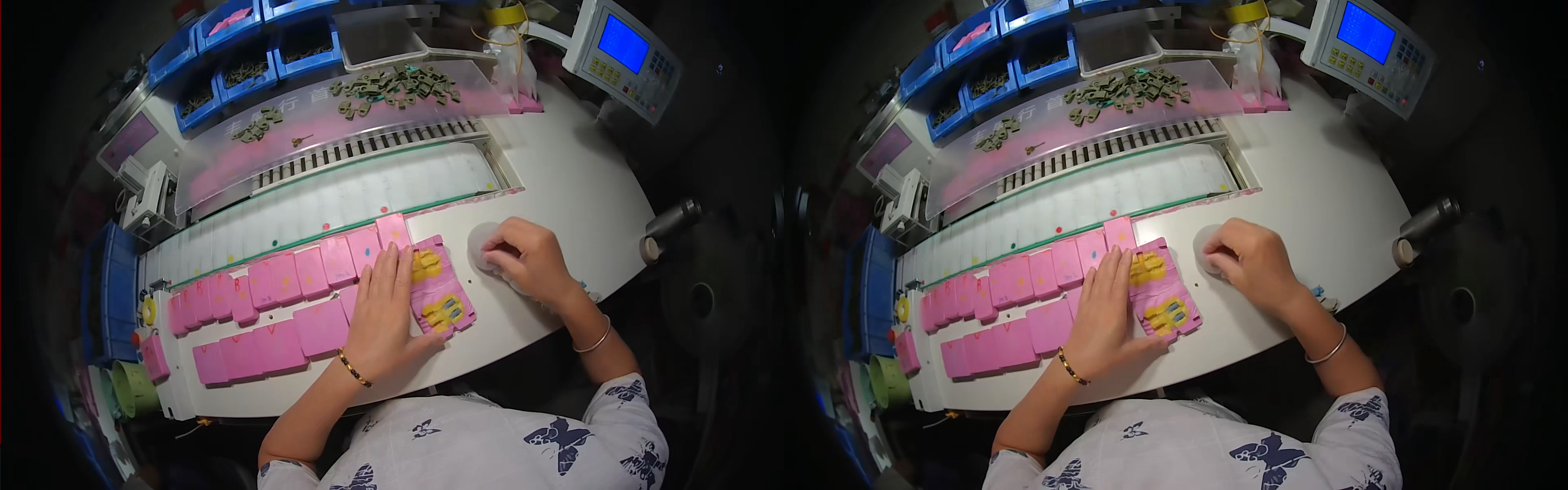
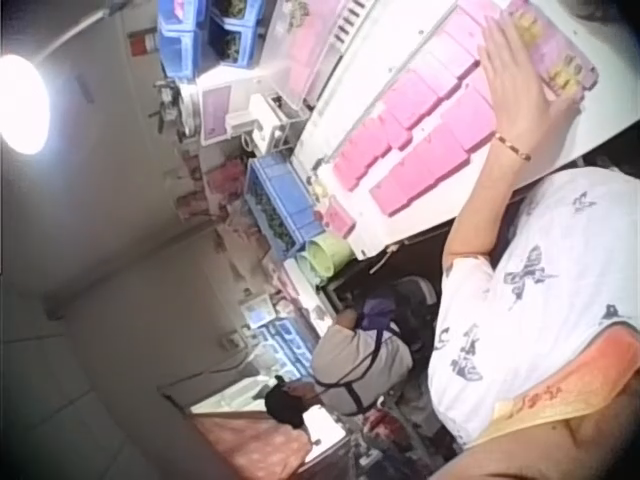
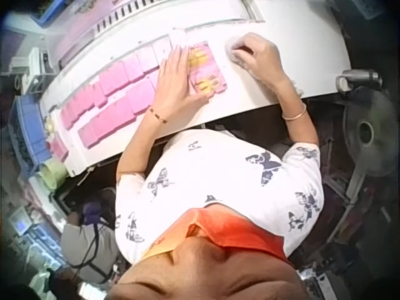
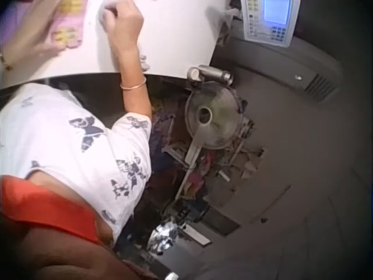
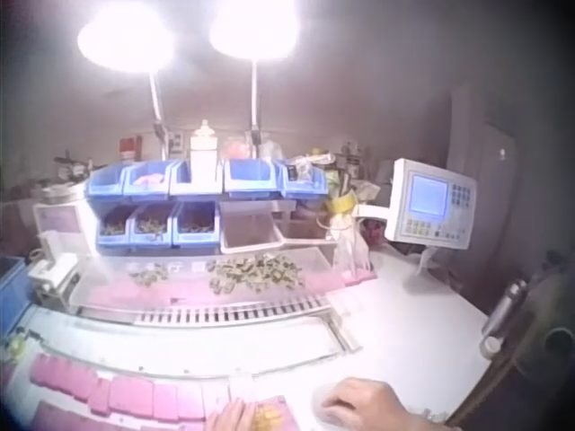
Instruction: The recorder is seen assembling or preparing pink candle molds by inserting small green components into them.
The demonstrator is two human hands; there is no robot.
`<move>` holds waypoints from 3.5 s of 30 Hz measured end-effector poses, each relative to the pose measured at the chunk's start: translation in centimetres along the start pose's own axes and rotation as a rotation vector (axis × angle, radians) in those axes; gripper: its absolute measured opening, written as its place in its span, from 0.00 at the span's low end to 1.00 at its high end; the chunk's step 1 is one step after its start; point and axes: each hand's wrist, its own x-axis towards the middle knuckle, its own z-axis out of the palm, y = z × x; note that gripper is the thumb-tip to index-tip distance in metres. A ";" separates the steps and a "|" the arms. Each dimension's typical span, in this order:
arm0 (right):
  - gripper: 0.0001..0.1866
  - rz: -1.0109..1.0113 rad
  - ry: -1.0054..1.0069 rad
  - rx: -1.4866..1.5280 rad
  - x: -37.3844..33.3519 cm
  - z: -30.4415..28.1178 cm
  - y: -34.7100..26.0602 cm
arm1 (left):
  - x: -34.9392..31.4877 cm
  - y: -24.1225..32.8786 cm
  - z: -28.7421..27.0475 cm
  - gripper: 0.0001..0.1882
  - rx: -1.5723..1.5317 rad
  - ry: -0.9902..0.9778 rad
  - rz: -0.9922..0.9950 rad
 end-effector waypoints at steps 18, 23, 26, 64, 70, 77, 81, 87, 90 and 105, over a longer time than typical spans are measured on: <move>0.05 0.609 0.039 1.053 -10.8 4.8 -4.8 | 0.6 0.2 0.6 0.55 0.156 0.125 0.067; 0.06 0.747 0.048 1.256 -9.3 5.3 -5.8 | 0.7 0.2 0.8 0.50 0.065 0.139 0.067; 0.06 0.593 0.135 1.085 -9.0 6.6 -5.7 | 0.9 0.6 1.1 0.49 0.112 0.152 0.080; 0.11 -0.633 0.254 -0.386 -3.8 2.7 -8.8 | 0.6 1.4 -2.5 0.19 -1.579 0.093 -0.370; 0.17 -0.549 0.180 -0.014 -3.8 3.2 -7.3 | -0.4 0.4 -2.0 0.18 -1.535 0.229 -0.342; 0.13 -0.179 0.242 0.538 -3.0 4.0 -6.3 | -1.5 0.1 -1.2 0.17 -1.557 0.222 -0.438; 0.13 0.014 0.143 0.925 -3.7 5.3 -5.4 | -2.2 0.6 -0.7 0.15 -1.384 0.258 -0.395; 0.11 0.129 0.132 1.104 -4.4 6.7 -4.2 | -2.6 0.5 0.2 0.14 -1.248 0.331 -0.310; 0.11 0.196 0.150 1.151 -4.6 7.0 -4.2 | -2.6 0.6 0.0 0.14 -1.251 0.320 -0.320; 0.14 0.574 0.076 1.254 -3.9 6.7 -5.9 | -2.8 0.8 1.3 0.14 -1.174 0.347 -0.249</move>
